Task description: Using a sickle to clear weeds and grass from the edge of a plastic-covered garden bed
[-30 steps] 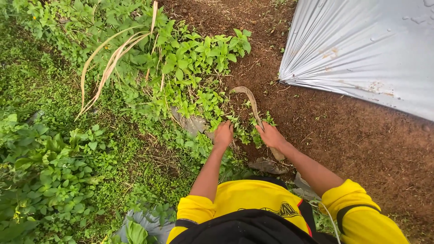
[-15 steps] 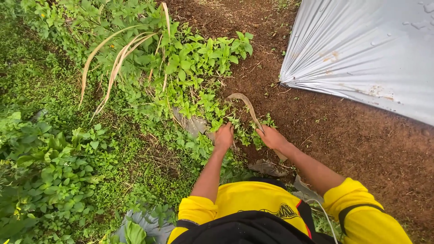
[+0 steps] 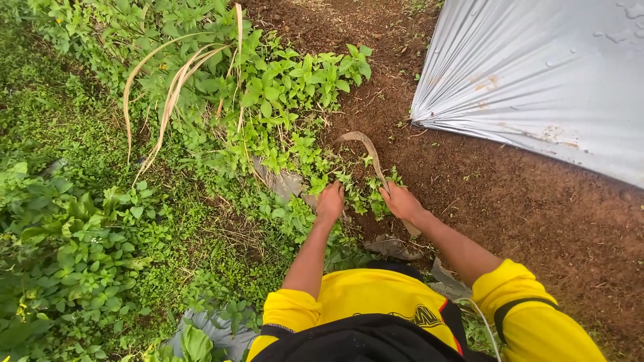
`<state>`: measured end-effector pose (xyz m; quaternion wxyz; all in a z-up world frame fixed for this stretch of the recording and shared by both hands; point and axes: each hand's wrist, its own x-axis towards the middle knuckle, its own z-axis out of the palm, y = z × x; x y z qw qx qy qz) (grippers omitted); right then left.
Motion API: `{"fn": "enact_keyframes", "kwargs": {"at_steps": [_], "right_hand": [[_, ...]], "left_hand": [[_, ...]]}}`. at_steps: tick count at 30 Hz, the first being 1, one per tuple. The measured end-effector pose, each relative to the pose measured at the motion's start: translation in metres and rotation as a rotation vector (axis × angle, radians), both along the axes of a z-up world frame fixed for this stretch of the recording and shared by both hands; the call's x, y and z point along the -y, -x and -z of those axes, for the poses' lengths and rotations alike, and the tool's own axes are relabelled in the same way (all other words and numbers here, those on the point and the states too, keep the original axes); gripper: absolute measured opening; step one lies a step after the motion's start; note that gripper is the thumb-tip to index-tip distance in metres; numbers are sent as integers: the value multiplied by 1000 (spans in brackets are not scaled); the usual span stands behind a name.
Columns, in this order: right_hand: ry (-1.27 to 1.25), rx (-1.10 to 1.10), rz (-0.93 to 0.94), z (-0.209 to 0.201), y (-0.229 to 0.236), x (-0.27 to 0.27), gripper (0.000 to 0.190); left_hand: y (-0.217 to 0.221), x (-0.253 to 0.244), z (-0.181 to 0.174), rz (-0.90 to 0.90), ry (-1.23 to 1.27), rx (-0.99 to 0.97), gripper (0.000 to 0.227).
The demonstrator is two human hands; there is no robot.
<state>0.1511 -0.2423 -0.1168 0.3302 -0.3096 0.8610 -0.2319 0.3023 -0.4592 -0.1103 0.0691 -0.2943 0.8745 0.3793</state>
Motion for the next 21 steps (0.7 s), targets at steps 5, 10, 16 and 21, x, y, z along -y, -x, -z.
{"fn": "enact_keyframes", "kwargs": {"at_steps": [5, 10, 16, 21], "right_hand": [[-36, 23, -17, 23, 1, -23, 67], [76, -69, 73, 3, 14, 17, 66], [24, -133, -83, 42, 11, -5, 60], [34, -46, -103, 40, 11, -21, 61]], "left_hand": [[-8, -4, -35, -4, 0, -1, 46], [-1, -2, -23, -4, 11, -2, 45], [-6, -5, -27, -2, 20, -11, 47], [-3, 2, -4, -9, 23, -11, 47]]}}
